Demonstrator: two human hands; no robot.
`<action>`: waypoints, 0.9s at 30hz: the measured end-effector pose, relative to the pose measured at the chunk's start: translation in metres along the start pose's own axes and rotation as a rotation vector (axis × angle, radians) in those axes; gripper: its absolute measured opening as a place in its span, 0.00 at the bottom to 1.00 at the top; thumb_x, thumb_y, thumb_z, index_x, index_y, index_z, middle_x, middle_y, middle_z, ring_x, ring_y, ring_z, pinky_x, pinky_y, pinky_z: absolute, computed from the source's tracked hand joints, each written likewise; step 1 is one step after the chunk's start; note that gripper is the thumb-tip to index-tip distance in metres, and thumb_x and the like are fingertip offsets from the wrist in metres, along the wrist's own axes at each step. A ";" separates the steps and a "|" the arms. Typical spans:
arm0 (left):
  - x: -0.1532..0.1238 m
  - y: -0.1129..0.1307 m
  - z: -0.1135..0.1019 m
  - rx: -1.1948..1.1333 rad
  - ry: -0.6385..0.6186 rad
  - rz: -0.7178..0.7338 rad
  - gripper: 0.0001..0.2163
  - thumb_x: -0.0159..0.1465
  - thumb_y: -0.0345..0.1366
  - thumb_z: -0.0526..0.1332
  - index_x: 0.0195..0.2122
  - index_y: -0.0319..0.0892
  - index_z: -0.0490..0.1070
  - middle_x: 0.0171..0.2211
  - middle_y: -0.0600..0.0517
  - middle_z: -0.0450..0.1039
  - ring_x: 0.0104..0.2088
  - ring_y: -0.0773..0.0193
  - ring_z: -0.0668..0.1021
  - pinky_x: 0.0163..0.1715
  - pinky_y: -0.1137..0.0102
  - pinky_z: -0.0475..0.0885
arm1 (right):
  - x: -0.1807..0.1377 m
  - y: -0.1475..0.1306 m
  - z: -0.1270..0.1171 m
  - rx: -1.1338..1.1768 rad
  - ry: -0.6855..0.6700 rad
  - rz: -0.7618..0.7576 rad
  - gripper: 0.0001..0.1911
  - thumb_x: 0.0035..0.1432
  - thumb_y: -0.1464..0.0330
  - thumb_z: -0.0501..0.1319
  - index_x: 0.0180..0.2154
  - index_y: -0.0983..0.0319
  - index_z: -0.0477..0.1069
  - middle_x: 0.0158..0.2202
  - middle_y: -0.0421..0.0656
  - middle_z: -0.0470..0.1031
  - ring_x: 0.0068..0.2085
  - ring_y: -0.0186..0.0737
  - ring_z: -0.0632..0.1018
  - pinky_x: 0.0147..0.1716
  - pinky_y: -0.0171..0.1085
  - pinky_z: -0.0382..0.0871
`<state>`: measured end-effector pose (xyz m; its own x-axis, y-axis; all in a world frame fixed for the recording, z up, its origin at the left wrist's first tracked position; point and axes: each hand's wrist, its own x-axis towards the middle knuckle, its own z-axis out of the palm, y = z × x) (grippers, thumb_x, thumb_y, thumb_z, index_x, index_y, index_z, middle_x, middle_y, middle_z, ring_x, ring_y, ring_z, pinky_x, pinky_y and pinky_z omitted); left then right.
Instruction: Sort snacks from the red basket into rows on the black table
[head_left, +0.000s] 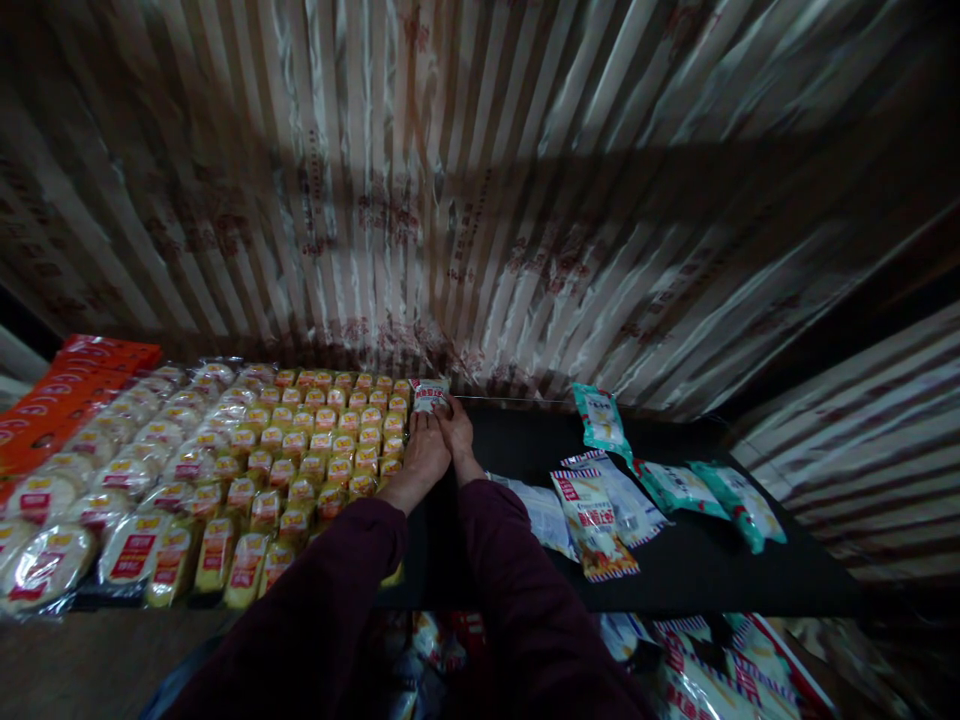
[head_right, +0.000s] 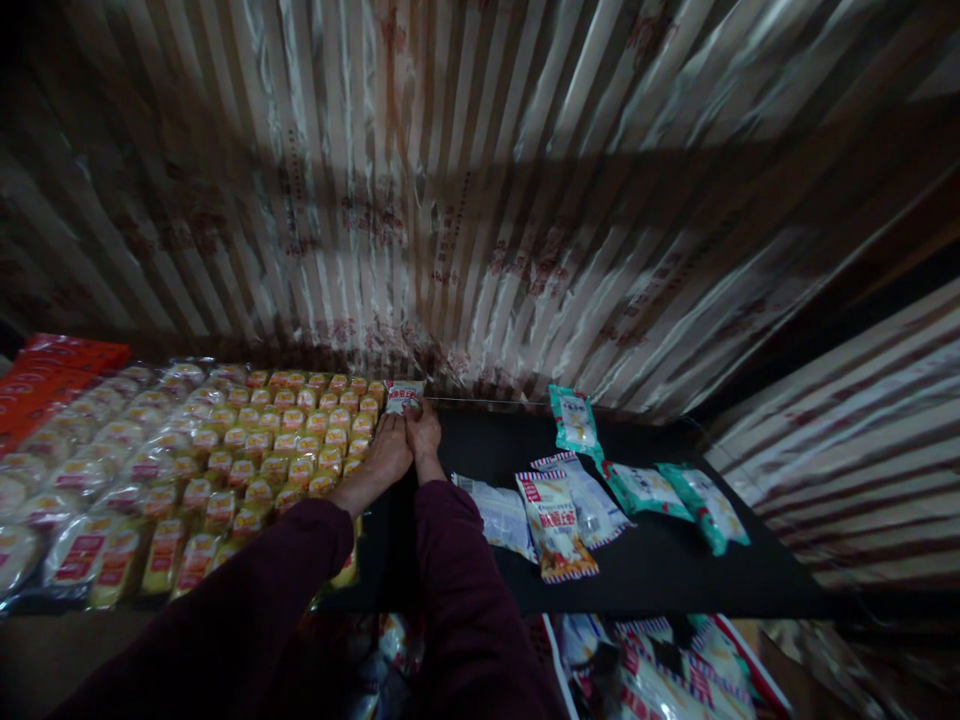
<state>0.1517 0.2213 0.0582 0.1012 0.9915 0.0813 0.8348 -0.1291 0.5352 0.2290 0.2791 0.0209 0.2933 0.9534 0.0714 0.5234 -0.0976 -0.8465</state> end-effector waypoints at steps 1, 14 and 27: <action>0.000 0.000 0.001 0.002 0.002 -0.009 0.24 0.59 0.23 0.47 0.58 0.24 0.61 0.57 0.31 0.64 0.62 0.51 0.62 0.63 0.58 0.53 | 0.001 0.000 0.000 -0.011 -0.022 0.004 0.19 0.56 0.66 0.58 0.50 0.58 0.71 0.49 0.45 0.76 0.50 0.42 0.75 0.53 0.39 0.65; -0.006 -0.005 0.007 -0.020 0.046 0.032 0.23 0.62 0.24 0.46 0.58 0.27 0.62 0.59 0.33 0.62 0.65 0.52 0.59 0.64 0.56 0.52 | -0.009 0.000 -0.006 -0.153 -0.003 -0.009 0.21 0.57 0.67 0.58 0.53 0.62 0.68 0.51 0.49 0.75 0.50 0.43 0.76 0.52 0.38 0.66; -0.054 0.015 -0.026 -0.051 -0.127 0.020 0.20 0.61 0.23 0.49 0.54 0.31 0.65 0.53 0.35 0.70 0.52 0.55 0.74 0.54 0.64 0.66 | -0.058 -0.012 -0.037 -0.261 -0.025 0.015 0.15 0.58 0.72 0.54 0.43 0.63 0.76 0.43 0.49 0.79 0.44 0.40 0.78 0.46 0.35 0.68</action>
<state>0.1448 0.1659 0.0839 0.1880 0.9821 -0.0124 0.8037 -0.1465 0.5767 0.2349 0.2148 0.0465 0.2841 0.9578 0.0441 0.7089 -0.1788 -0.6823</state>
